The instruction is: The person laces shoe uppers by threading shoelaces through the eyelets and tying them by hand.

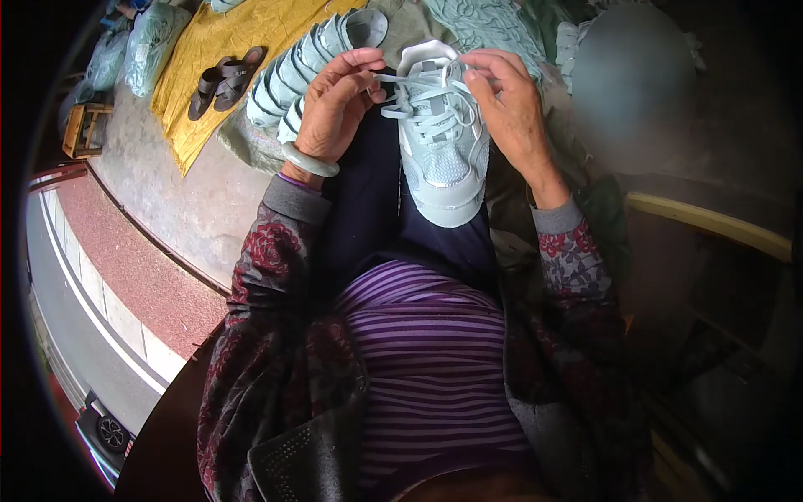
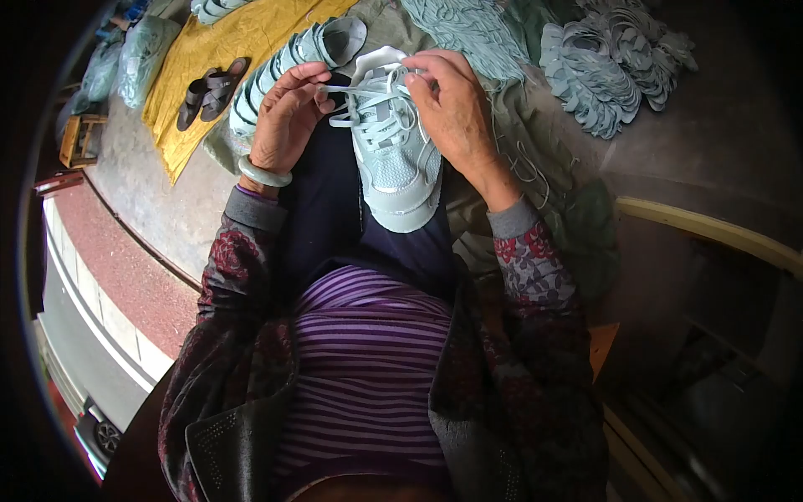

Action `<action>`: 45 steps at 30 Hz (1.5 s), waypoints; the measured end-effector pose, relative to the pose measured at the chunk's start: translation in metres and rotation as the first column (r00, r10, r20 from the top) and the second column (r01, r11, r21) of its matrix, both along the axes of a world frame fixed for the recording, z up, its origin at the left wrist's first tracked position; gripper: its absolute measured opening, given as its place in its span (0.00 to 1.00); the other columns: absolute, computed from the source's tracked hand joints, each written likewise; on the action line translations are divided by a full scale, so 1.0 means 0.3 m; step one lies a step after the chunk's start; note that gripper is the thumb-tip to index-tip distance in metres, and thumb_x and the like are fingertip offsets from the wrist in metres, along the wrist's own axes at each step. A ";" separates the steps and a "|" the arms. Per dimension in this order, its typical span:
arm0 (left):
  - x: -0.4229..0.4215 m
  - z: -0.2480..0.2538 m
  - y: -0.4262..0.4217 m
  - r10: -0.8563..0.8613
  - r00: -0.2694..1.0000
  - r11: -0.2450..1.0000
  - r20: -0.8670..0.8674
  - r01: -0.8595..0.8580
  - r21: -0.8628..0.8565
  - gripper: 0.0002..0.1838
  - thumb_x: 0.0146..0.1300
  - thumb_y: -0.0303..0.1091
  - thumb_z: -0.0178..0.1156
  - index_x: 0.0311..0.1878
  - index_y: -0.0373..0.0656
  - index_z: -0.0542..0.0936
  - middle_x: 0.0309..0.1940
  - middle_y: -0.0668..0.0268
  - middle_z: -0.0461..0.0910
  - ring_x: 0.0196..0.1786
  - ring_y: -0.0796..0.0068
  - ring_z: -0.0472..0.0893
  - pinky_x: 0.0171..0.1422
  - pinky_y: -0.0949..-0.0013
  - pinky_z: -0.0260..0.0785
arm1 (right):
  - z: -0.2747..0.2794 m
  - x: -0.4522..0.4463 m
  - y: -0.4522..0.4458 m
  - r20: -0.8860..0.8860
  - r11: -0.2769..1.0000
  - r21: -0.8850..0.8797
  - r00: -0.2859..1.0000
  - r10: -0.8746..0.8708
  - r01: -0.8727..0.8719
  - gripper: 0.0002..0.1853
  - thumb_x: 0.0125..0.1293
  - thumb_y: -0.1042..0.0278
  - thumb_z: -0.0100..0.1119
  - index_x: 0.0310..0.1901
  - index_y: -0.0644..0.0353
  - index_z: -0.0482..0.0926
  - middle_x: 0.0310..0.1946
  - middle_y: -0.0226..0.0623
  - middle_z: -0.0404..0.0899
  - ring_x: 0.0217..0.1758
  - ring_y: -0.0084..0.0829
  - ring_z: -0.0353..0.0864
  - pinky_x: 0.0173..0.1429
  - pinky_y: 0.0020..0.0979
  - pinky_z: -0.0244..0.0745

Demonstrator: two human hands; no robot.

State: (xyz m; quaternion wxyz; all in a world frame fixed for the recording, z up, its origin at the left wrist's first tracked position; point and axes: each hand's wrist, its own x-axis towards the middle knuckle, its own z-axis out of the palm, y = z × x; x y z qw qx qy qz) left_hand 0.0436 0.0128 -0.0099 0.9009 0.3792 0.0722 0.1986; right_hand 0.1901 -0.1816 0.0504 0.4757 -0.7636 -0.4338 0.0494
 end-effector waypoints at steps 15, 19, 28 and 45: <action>0.032 0.000 -0.079 0.216 0.965 0.944 -0.149 -0.167 0.283 0.09 0.74 0.31 0.56 0.50 0.37 0.80 0.38 0.70 0.80 0.30 0.85 0.73 0.35 0.80 0.66 | -0.075 0.038 0.073 0.180 0.990 -0.137 0.984 0.013 0.012 0.07 0.66 0.66 0.58 0.40 0.59 0.77 0.37 0.40 0.79 0.42 0.45 0.81 0.46 0.42 0.75; 0.034 -0.002 -0.084 0.311 0.931 0.845 -0.189 -0.180 0.504 0.11 0.76 0.37 0.56 0.46 0.39 0.80 0.31 0.74 0.77 0.27 0.87 0.72 0.31 0.80 0.64 | -0.124 0.025 0.094 0.160 0.997 -0.031 0.985 -0.061 0.067 0.06 0.65 0.67 0.57 0.38 0.60 0.76 0.34 0.42 0.77 0.39 0.47 0.79 0.42 0.43 0.73; 0.078 0.022 -0.112 0.395 0.908 0.482 -0.140 -0.075 0.873 0.13 0.74 0.37 0.57 0.46 0.34 0.80 0.34 0.60 0.80 0.37 0.67 0.80 0.44 0.68 0.72 | -0.175 0.025 0.099 0.088 0.990 0.087 0.989 -0.116 0.109 0.05 0.65 0.69 0.54 0.34 0.60 0.74 0.33 0.41 0.76 0.38 0.45 0.78 0.43 0.41 0.72; 0.074 0.056 -0.117 0.358 0.926 0.316 -0.118 -0.001 0.949 0.17 0.75 0.41 0.54 0.51 0.36 0.80 0.40 0.51 0.80 0.45 0.52 0.81 0.50 0.61 0.72 | -0.179 0.007 0.083 0.047 0.971 0.180 0.985 -0.168 0.157 0.05 0.65 0.69 0.55 0.36 0.61 0.76 0.36 0.40 0.78 0.41 0.45 0.79 0.45 0.39 0.73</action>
